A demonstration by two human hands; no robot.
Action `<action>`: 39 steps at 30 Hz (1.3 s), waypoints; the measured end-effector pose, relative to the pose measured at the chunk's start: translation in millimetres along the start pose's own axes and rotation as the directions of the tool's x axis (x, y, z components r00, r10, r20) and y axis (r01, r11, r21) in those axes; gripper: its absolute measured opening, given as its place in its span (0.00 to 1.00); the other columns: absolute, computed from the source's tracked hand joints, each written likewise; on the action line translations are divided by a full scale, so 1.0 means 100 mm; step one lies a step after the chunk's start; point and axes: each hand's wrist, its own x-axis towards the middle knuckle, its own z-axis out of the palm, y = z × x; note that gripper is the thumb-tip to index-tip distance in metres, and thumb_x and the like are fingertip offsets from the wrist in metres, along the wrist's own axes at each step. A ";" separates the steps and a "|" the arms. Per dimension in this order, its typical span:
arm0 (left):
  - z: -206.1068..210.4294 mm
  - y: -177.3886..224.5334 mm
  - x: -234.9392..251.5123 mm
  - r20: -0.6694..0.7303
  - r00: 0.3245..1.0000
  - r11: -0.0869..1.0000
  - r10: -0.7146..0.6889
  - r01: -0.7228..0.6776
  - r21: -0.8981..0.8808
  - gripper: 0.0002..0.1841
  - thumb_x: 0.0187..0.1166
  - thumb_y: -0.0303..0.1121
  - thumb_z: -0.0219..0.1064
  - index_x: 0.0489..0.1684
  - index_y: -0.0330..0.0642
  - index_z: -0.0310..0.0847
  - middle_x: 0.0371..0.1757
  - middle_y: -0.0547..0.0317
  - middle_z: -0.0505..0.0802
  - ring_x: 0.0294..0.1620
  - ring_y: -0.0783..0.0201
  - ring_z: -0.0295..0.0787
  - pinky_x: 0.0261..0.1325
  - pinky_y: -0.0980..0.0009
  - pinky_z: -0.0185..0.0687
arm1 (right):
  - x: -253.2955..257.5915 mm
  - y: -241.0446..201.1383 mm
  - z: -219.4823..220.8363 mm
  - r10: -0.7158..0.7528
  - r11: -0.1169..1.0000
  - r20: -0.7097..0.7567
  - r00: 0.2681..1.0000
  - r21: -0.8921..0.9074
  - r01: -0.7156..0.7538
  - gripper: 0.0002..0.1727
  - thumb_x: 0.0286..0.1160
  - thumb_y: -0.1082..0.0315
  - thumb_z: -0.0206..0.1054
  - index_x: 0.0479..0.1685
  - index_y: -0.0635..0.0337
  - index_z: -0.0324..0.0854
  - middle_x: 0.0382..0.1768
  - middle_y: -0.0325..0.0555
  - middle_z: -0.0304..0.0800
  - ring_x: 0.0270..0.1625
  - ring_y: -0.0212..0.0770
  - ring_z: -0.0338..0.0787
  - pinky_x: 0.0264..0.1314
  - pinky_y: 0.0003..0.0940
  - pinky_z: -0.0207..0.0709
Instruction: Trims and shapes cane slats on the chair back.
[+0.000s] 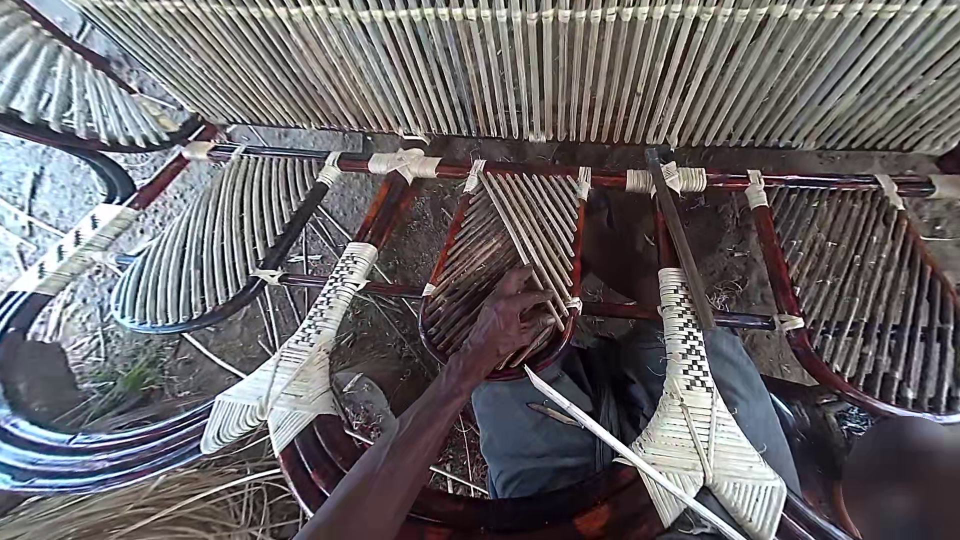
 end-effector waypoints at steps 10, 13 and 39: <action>-0.02 0.02 0.00 -0.012 1.000 0.999 -0.005 0.005 -0.039 0.18 0.68 0.39 0.81 0.54 0.41 0.95 0.78 0.36 0.80 0.79 0.46 0.79 0.78 0.56 0.77 | -0.94 -0.93 -0.16 -0.168 0.984 0.055 0.984 -0.057 0.172 0.12 0.78 0.76 0.62 0.55 0.74 0.81 0.40 0.45 0.92 0.38 0.32 0.93 0.45 0.32 0.91; 0.06 -0.11 0.02 -0.042 0.999 0.999 0.021 -0.023 -0.043 0.19 0.66 0.42 0.83 0.53 0.45 0.96 0.75 0.38 0.83 0.79 0.48 0.79 0.79 0.56 0.78 | -1.05 -1.27 0.08 -0.476 0.853 0.209 0.854 0.347 0.390 0.08 0.81 0.76 0.64 0.53 0.62 0.84 0.43 0.41 0.96 0.41 0.40 0.96 0.45 0.41 0.93; 0.06 -0.09 0.04 -0.059 0.998 0.997 0.031 -0.035 -0.066 0.16 0.64 0.38 0.84 0.48 0.46 0.97 0.72 0.42 0.86 0.76 0.51 0.81 0.77 0.61 0.78 | -0.66 -2.93 2.56 -0.955 0.293 0.071 0.288 0.083 0.953 0.08 0.63 0.77 0.77 0.38 0.55 0.92 0.44 0.39 0.96 0.42 0.31 0.94 0.44 0.29 0.89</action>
